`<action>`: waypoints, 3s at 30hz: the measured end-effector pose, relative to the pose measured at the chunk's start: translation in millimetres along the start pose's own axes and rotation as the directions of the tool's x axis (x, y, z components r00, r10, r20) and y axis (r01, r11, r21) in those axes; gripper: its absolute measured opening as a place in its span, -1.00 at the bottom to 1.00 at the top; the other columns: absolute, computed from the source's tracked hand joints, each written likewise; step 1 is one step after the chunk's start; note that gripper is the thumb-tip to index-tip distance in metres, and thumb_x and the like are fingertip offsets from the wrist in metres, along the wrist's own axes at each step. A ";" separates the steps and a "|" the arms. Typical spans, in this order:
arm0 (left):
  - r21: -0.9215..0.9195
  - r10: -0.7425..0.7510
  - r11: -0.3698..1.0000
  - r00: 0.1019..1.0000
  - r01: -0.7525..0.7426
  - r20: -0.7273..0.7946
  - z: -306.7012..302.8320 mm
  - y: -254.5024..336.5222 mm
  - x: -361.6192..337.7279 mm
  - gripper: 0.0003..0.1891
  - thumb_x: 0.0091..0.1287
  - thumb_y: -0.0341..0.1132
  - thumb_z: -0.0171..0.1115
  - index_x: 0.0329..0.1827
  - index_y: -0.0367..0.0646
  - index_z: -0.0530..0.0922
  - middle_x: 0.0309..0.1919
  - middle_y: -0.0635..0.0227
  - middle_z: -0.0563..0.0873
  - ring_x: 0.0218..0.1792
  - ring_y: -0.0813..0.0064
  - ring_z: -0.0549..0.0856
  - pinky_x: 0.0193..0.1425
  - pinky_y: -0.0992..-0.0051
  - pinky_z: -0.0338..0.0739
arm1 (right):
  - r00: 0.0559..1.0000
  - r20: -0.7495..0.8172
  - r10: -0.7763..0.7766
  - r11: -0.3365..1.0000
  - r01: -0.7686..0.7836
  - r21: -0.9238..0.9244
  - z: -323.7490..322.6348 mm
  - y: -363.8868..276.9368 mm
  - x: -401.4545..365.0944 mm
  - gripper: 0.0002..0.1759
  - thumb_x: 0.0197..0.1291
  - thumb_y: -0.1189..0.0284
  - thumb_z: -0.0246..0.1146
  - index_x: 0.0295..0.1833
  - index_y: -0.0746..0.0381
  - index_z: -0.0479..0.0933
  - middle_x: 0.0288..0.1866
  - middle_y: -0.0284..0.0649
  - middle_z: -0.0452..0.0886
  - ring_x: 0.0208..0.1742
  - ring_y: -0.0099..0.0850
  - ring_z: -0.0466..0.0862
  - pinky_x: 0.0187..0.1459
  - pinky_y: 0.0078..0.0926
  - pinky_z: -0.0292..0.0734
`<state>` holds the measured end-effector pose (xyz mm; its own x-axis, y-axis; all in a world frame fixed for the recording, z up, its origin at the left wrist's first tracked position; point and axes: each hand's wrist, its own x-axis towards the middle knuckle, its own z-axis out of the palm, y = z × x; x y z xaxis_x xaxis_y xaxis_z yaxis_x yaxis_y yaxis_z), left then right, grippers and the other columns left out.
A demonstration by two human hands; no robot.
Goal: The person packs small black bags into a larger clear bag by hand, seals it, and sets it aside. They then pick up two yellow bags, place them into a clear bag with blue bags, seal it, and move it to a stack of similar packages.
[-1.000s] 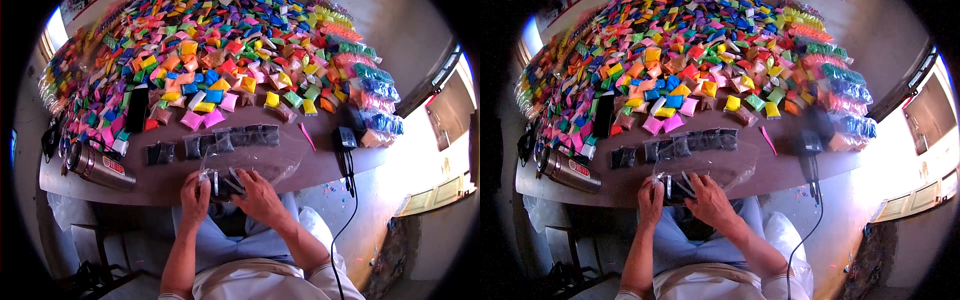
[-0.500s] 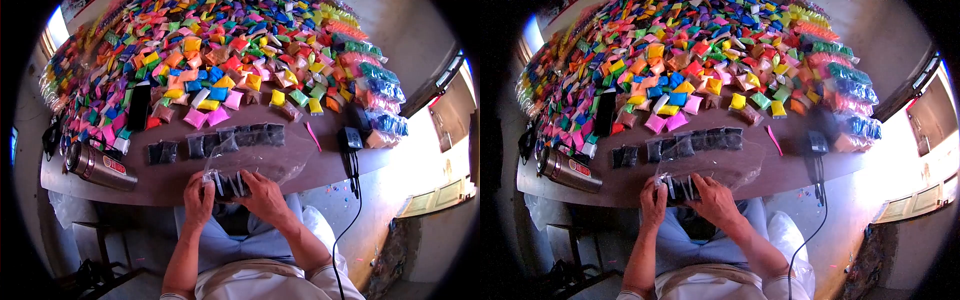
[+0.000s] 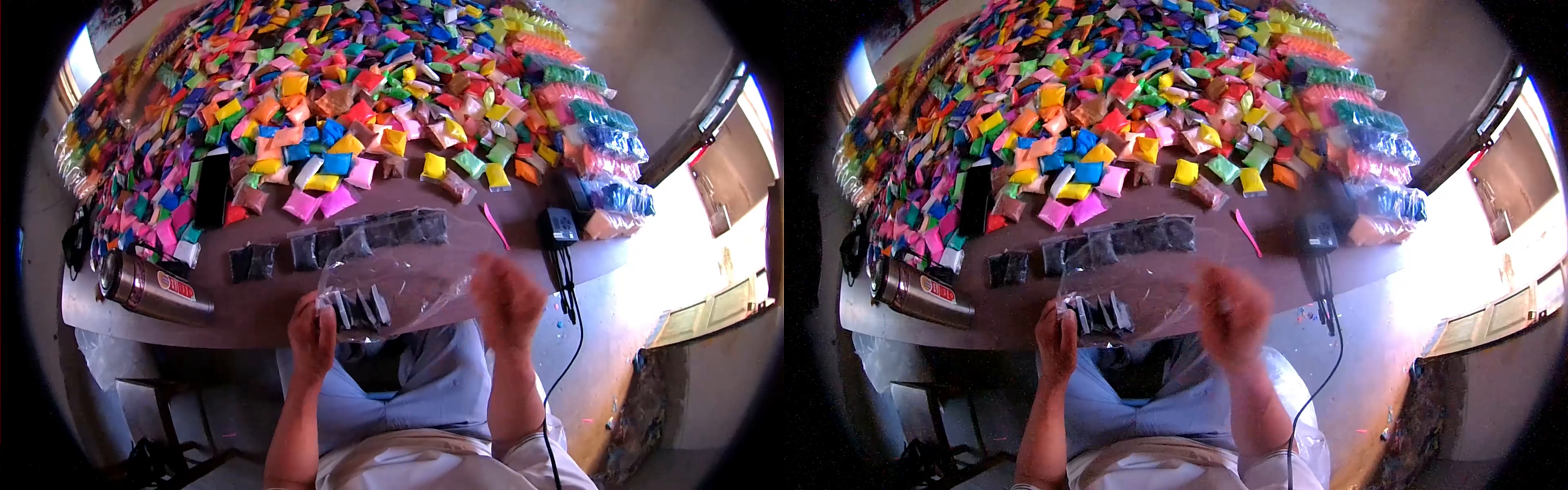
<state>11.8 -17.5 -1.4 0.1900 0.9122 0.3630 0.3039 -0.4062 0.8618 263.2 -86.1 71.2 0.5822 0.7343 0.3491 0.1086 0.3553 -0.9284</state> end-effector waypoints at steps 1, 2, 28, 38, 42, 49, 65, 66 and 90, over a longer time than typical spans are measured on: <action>0.015 -0.010 1.000 1.000 0.010 0.011 0.1 -3.0 0.0 -0.63 0.47 -0.15 0.04 -0.11 -0.36 0.59 -0.13 0.08 0.65 -0.16 0.20 0.67 -0.05 0.37 0.52 | 0.992 -0.025 -0.121 0.961 0.110 -0.255 -3.3 -10.9 23.2 -0.76 0.32 0.37 0.27 -0.02 0.31 0.56 -0.37 -0.28 0.57 -0.40 -0.53 0.53 -0.31 -0.57 0.47; 0.029 -0.019 0.999 1.000 0.019 0.023 0.5 -4.5 -0.3 -0.64 0.46 -0.16 0.05 -0.11 -0.36 0.59 -0.14 0.07 0.65 -0.16 0.19 0.67 -0.05 0.36 0.52 | 0.970 -0.020 -0.242 0.845 0.200 -0.496 -4.4 -22.4 51.5 -0.79 0.35 0.39 0.23 -0.03 0.31 0.56 -0.43 -0.34 0.54 -0.45 -0.54 0.51 -0.35 -0.59 0.44; 0.102 -0.063 0.993 0.998 0.064 -0.013 -0.3 1.6 -0.8 -0.62 0.43 -0.12 0.10 -0.08 -0.35 0.60 -0.12 0.08 0.65 -0.14 0.18 0.68 -0.02 0.31 0.55 | 0.663 0.548 0.509 0.858 -0.340 -0.385 5.5 88.7 144.1 -0.52 0.15 0.26 0.43 0.15 0.16 0.52 -0.21 -0.42 0.60 -0.31 -0.60 0.56 -0.37 -0.65 0.49; 0.111 -0.003 0.994 1.000 0.006 -0.030 1.3 2.2 -0.1 -0.61 0.42 -0.13 0.10 -0.10 -0.38 0.59 -0.11 0.03 0.65 -0.12 0.11 0.68 0.01 0.30 0.54 | 0.640 0.498 0.585 0.811 -0.444 -0.382 25.0 140.3 136.6 -0.32 0.12 0.20 0.46 0.30 0.22 0.40 0.16 -0.16 0.53 0.06 -0.35 0.60 -0.08 -0.45 0.57; 0.073 -0.092 0.993 0.996 0.094 -0.019 1.7 -4.1 -3.8 -0.62 0.43 -0.14 0.09 -0.10 -0.38 0.59 -0.12 0.04 0.65 -0.16 0.12 0.68 -0.02 0.32 0.55 | 0.725 0.493 0.480 0.830 -0.194 -0.523 15.7 101.8 131.6 -0.25 0.05 0.24 0.52 0.31 0.24 0.38 0.05 -0.18 0.56 -0.03 -0.41 0.61 -0.14 -0.49 0.56; 0.088 -0.025 0.996 0.999 0.028 -0.040 1.5 -1.8 -0.8 -0.63 0.43 -0.15 0.10 -0.09 -0.38 0.60 -0.15 0.06 0.65 -0.22 0.22 0.68 -0.11 0.36 0.56 | 0.973 0.039 0.229 0.958 -0.218 -0.189 -13.1 11.7 100.6 -0.35 0.01 0.41 0.47 0.24 0.27 0.43 -0.17 -0.31 0.60 -0.18 -0.60 0.59 -0.17 -0.66 0.51; 0.096 -0.065 0.993 0.998 0.067 -0.028 0.3 5.3 -1.2 -0.68 0.40 -0.22 0.10 -0.12 -0.37 0.62 -0.07 0.04 0.67 -0.06 0.11 0.67 0.10 0.29 0.51 | 0.832 0.482 0.274 0.643 0.214 -0.735 38.1 16.0 -11.5 -0.14 -0.10 0.46 0.48 0.38 0.23 0.30 0.09 0.08 0.56 0.06 0.01 0.62 0.11 -0.18 0.51; 0.095 -0.069 0.993 0.997 0.071 -0.028 0.7 3.4 -2.6 -0.68 0.40 -0.22 0.10 -0.12 -0.37 0.62 -0.07 0.04 0.67 -0.06 0.11 0.67 0.10 0.29 0.51 | 0.800 0.513 0.312 0.654 0.211 -0.726 35.9 10.6 -10.0 -0.13 -0.09 0.44 0.48 0.39 0.23 0.29 0.08 0.08 0.57 0.08 0.01 0.61 0.12 -0.17 0.50; 0.114 0.009 0.993 0.999 -0.003 -0.052 1.7 2.1 -2.9 -0.65 0.45 -0.17 0.07 -0.07 -0.36 0.59 -0.13 0.09 0.64 -0.19 0.19 0.68 -0.05 0.34 0.56 | 0.630 0.677 0.380 0.700 0.283 -0.656 5.9 -2.8 27.4 -0.44 -0.10 0.40 0.48 0.09 0.26 0.57 -0.08 -0.04 0.69 0.02 -0.05 0.65 0.18 -0.19 0.45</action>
<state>13.6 -21.1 -1.2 0.1436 0.9101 0.3886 0.4081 -0.4122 0.8146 274.1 -63.6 84.1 -0.1375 0.9894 -0.0469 0.7692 0.0768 -0.6343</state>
